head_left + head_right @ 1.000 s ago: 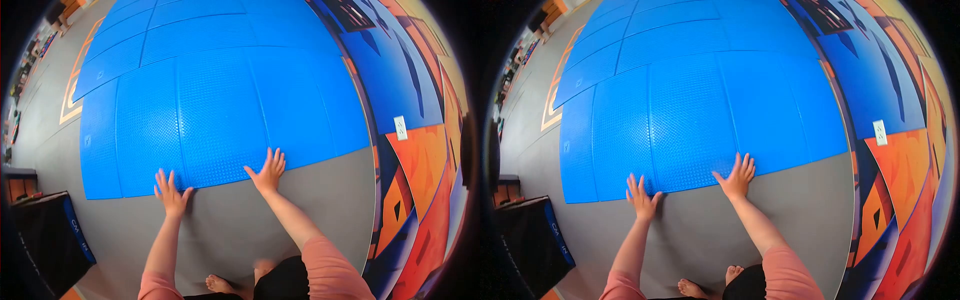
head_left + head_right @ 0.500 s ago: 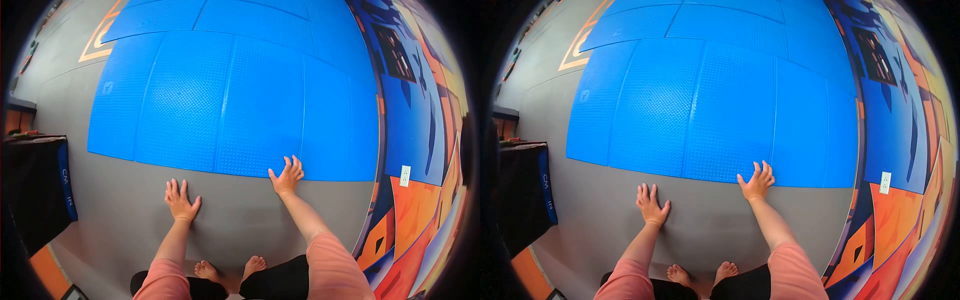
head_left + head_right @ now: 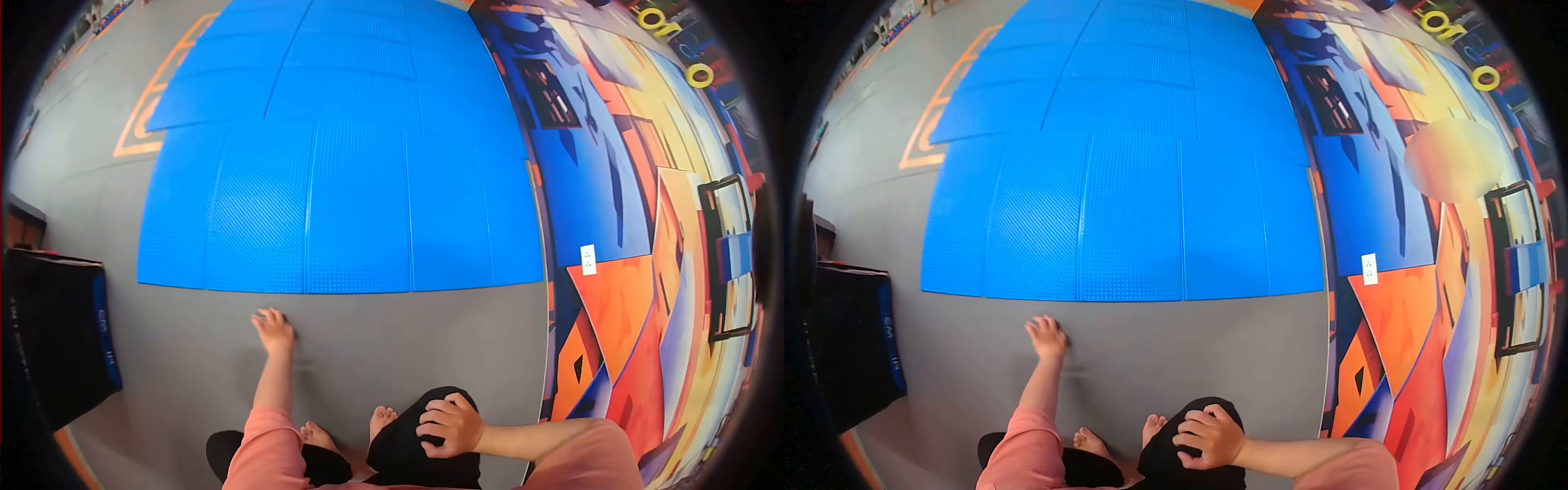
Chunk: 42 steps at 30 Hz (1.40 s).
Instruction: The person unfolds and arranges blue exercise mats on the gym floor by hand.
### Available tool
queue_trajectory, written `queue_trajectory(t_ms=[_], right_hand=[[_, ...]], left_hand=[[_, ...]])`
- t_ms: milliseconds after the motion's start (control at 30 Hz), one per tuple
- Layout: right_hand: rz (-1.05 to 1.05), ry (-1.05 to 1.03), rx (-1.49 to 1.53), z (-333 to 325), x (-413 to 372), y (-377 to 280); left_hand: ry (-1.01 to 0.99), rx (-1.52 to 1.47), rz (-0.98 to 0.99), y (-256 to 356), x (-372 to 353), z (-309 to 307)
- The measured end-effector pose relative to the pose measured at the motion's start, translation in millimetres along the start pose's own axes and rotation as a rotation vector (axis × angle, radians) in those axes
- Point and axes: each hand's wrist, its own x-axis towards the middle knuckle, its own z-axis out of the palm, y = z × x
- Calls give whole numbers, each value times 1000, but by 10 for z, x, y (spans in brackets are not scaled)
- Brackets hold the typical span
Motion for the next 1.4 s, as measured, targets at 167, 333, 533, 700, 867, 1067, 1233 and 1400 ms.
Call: queue_trajectory(t_ms=[167,333,533,700,867,1067,1233,1400], right_hand=[[117,107,-88,-399,-127,-296],[266,-463,-644,-573,-265,-1458],[593,-103,133,-3222,-233,-3167],[480,315,-242,-4567,-590,-3263],[585,434,-198,-4780,-615,-3830],[711,542,-195,-4572,-435,-4886],[959,675,-116,-4010,-703,-5511],[1293,869,-130,-3420,-1220,-6193]], left_hand=[[-104,-591,374,262,-1564,-2088],[47,-673,635,-905,-4002,-4401],[168,-605,452,-3171,-5257,-6089],[571,-763,477,-4012,-5474,-7099],[622,-947,627,-4151,-5356,-7468],[565,-785,1087,-4073,-5213,-7625],[546,-551,1338,-3842,-5243,-7734],[435,-362,1692,-3406,-5519,-7742]])
